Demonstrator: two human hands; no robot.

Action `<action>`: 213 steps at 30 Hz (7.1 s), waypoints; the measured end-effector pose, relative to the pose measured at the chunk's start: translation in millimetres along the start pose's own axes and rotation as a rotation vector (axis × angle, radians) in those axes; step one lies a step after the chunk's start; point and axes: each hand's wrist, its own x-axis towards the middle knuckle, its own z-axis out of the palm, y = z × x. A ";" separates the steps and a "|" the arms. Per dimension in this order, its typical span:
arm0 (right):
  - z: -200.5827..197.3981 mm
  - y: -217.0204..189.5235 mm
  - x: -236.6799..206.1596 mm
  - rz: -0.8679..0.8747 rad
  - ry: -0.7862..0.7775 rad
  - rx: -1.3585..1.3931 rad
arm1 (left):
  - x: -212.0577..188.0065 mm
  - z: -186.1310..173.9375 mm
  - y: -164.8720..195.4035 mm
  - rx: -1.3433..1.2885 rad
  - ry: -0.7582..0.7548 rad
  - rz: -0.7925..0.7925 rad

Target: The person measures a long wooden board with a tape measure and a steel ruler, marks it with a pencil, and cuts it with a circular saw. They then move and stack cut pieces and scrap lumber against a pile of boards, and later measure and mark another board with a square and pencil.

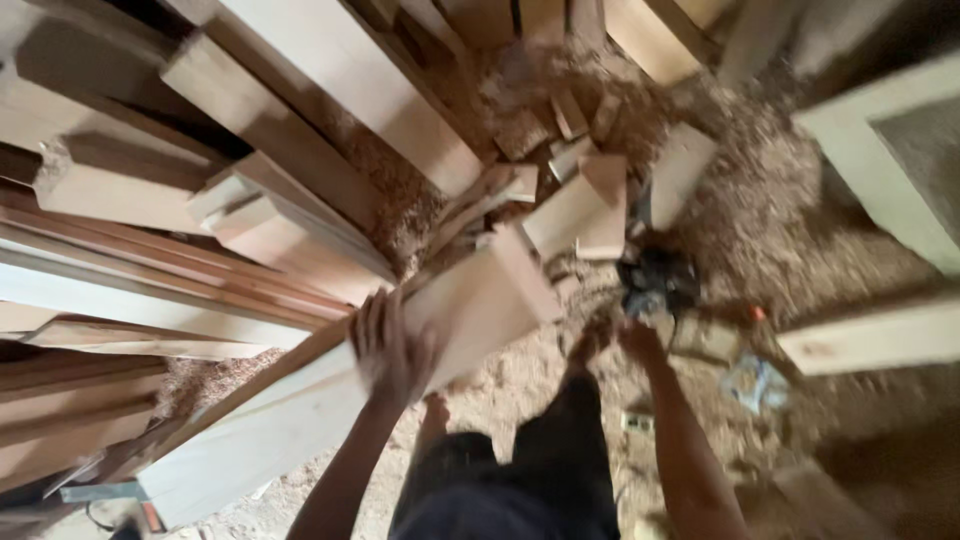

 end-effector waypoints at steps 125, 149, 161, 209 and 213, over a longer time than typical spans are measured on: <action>-51.3 -152.0 -311.3 -0.080 -0.040 1.507 | -78.8 -4.7 -102.4 -0.041 0.181 -0.318; -20.4 -156.4 -305.4 -0.063 0.033 1.519 | -76.2 1.1 -103.5 -0.016 0.139 -0.352; -21.1 -164.1 -306.2 -0.143 0.051 1.509 | -76.3 -1.5 -101.0 -0.045 0.146 -0.347; -13.7 -183.2 -286.5 -0.165 0.140 1.504 | -80.9 7.0 -108.4 0.017 0.137 -0.294; -15.5 -187.8 -284.4 -0.130 0.157 1.480 | -79.5 8.8 -109.5 0.022 0.147 -0.287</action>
